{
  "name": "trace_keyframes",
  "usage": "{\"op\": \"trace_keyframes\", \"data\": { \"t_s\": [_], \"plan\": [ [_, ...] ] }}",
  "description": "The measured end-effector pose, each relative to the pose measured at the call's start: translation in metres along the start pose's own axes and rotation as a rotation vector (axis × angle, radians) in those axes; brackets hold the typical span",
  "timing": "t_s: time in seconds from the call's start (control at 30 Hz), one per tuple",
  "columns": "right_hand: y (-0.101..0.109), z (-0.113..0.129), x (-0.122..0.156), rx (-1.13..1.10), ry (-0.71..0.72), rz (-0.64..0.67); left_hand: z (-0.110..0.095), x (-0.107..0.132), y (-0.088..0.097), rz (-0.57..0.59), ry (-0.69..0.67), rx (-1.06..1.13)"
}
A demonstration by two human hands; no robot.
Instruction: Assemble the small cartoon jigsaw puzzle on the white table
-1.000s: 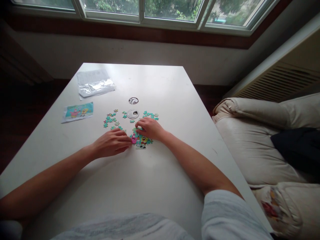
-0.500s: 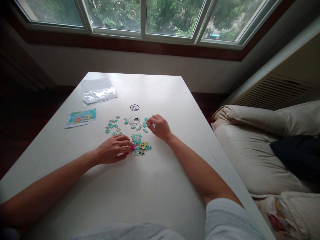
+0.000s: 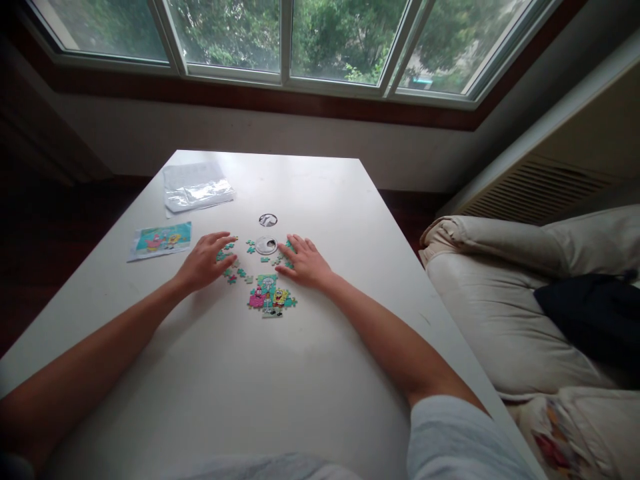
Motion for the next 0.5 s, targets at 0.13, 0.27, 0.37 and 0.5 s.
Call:
{"op": "trace_keyframes", "data": {
  "t_s": [0.13,0.27,0.37,0.5],
  "plan": [
    [0.001,0.002,-0.004,0.024,0.047,0.072,0.018,-0.002,-0.023,0.135,0.069,-0.099],
    [0.002,0.002,-0.008,0.013,0.061,0.074,0.012,-0.003,-0.030,0.193,0.003,-0.135],
    [0.002,0.003,-0.012,0.001,0.035,0.041,0.007,-0.008,-0.030,0.242,-0.073,-0.126],
    [0.001,0.004,-0.016,-0.024,0.004,-0.017,0.005,-0.012,-0.025,0.297,-0.171,-0.089]
  ]
}}
Point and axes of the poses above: each hand's wrist, its own x-axis away from the middle knuckle, its own y-axis out of the back of the hand, z = x × y, the point moved 2 cm from there along -x, towards the middle knuckle, and after that the axes turned 7 degrees about z, right-handed, at the moved point
